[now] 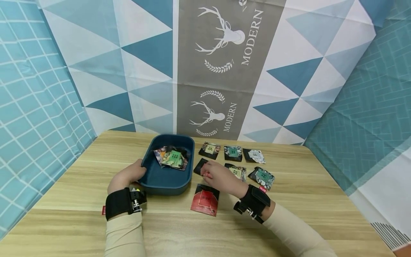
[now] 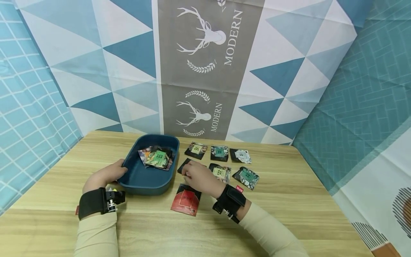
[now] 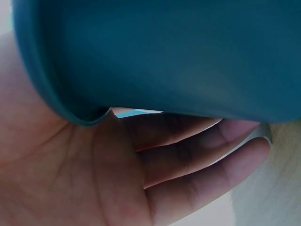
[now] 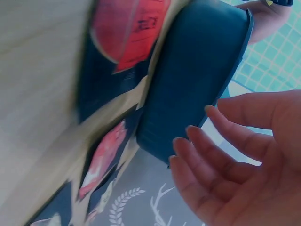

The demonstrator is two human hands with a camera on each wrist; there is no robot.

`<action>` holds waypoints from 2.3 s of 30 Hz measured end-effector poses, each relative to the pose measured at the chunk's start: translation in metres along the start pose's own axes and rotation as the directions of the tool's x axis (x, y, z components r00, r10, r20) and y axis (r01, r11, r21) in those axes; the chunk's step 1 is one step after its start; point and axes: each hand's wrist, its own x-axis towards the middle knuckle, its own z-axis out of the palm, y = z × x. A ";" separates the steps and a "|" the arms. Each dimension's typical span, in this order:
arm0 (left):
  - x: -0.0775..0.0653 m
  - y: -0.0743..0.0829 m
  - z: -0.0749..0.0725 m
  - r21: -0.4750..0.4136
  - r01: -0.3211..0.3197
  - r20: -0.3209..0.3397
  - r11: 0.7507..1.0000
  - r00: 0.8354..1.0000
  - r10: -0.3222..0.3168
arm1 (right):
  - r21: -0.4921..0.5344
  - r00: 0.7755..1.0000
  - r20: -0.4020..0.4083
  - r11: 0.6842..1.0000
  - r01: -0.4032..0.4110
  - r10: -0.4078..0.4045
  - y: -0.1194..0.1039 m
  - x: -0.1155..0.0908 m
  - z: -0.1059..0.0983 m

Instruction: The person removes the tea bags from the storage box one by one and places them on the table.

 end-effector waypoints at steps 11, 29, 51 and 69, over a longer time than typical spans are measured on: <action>0.000 0.000 0.001 -0.037 0.003 0.010 0.999 1.000 -0.003 | -0.060 0.994 -0.060 0.994 0.088 -0.092 -0.029 0.032 0.008; -0.001 -0.003 0.000 -0.015 -0.015 -0.025 1.000 1.000 0.014 | -0.211 0.985 -0.088 0.969 0.127 -0.148 -0.030 0.076 0.029; -0.001 -0.002 0.000 -0.013 -0.013 -0.018 1.000 1.000 0.013 | -0.313 0.984 0.122 0.946 -0.083 0.127 -0.039 0.121 0.040; 0.002 -0.004 0.001 -0.032 0.011 -0.020 0.999 1.000 -0.012 | -0.402 0.931 0.234 0.900 -0.170 0.280 -0.041 0.131 0.051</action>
